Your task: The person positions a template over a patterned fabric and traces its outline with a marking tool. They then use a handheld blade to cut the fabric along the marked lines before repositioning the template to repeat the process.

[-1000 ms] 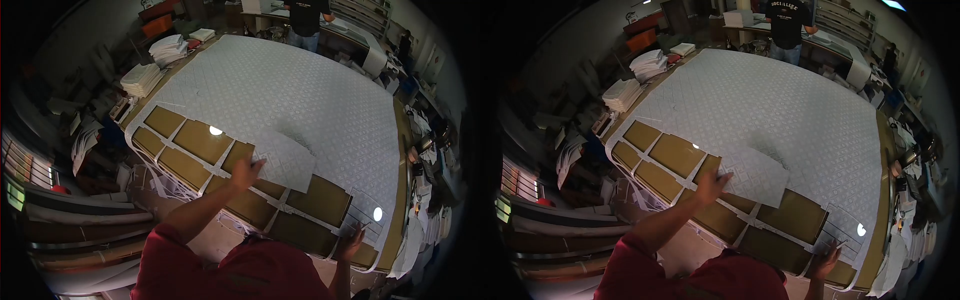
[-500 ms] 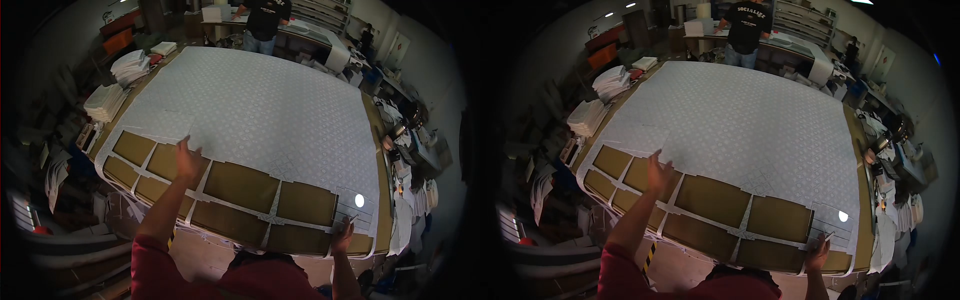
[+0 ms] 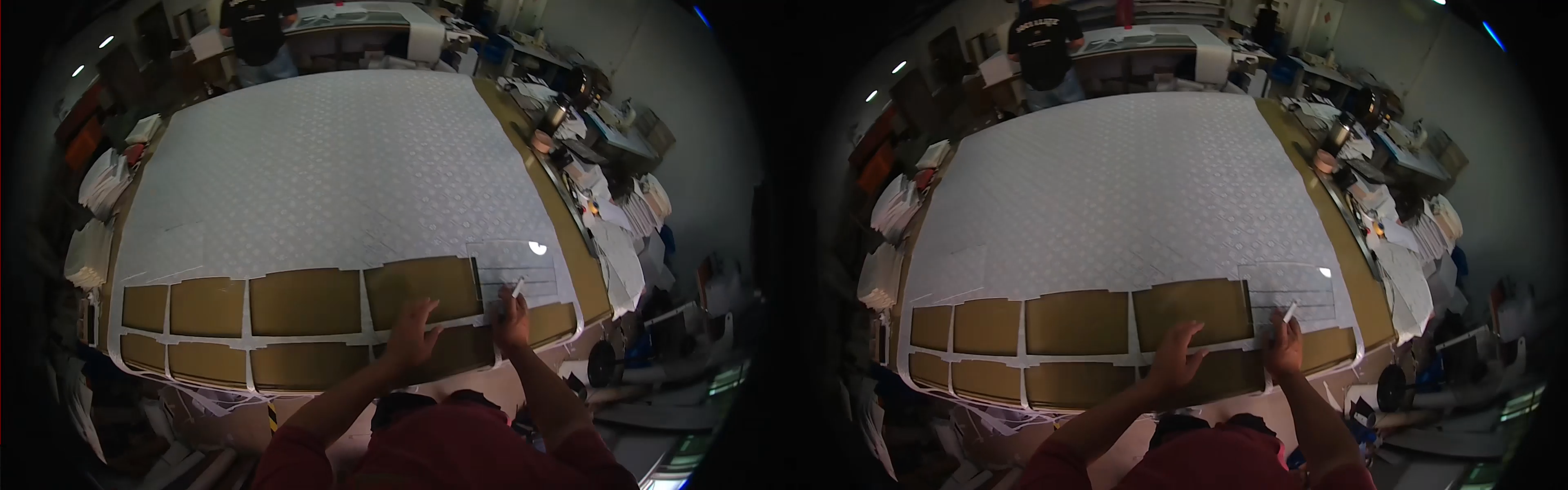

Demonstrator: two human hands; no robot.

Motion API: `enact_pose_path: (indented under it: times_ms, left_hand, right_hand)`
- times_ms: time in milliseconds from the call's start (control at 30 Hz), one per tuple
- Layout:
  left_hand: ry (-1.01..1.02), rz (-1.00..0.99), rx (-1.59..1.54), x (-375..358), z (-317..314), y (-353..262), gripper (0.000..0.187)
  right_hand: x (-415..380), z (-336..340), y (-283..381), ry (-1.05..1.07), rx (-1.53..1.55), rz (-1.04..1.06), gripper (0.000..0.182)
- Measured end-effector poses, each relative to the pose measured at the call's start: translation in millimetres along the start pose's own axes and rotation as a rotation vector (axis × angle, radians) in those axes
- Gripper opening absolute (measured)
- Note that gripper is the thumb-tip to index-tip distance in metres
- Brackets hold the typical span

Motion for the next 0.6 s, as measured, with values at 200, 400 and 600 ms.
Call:
enact_pose_path:
  times_ms: [200, 400, 600]
  left_hand:
    - [-0.001, -0.098, 0.076, 38.6, -61.0, -11.1, 0.064]
    - [0.007, 0.017, 0.391, 70.7, -114.2, -22.7, 0.074]
    - [0.037, 0.149, 0.676, 91.8, -145.6, -38.8, 0.077]
  right_hand:
    - [-0.2, 8.2, 3.3, -0.052, 0.135, -0.051, 0.048]
    - [8.9, 37.7, -57.7, 0.012, 0.454, -0.093, 0.045]
    - [52.0, 99.3, -171.9, 0.041, 0.291, -0.003, 0.047]
Point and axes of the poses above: each hand's wrist, its own x-axis towards the middle knuckle, its own z-axis out of the back of the hand, y = z × x, the point moved 2 cm from there along x, towards the middle knuckle, and after that the axes turned 10 degrees about -z, right-handed, at the moved point
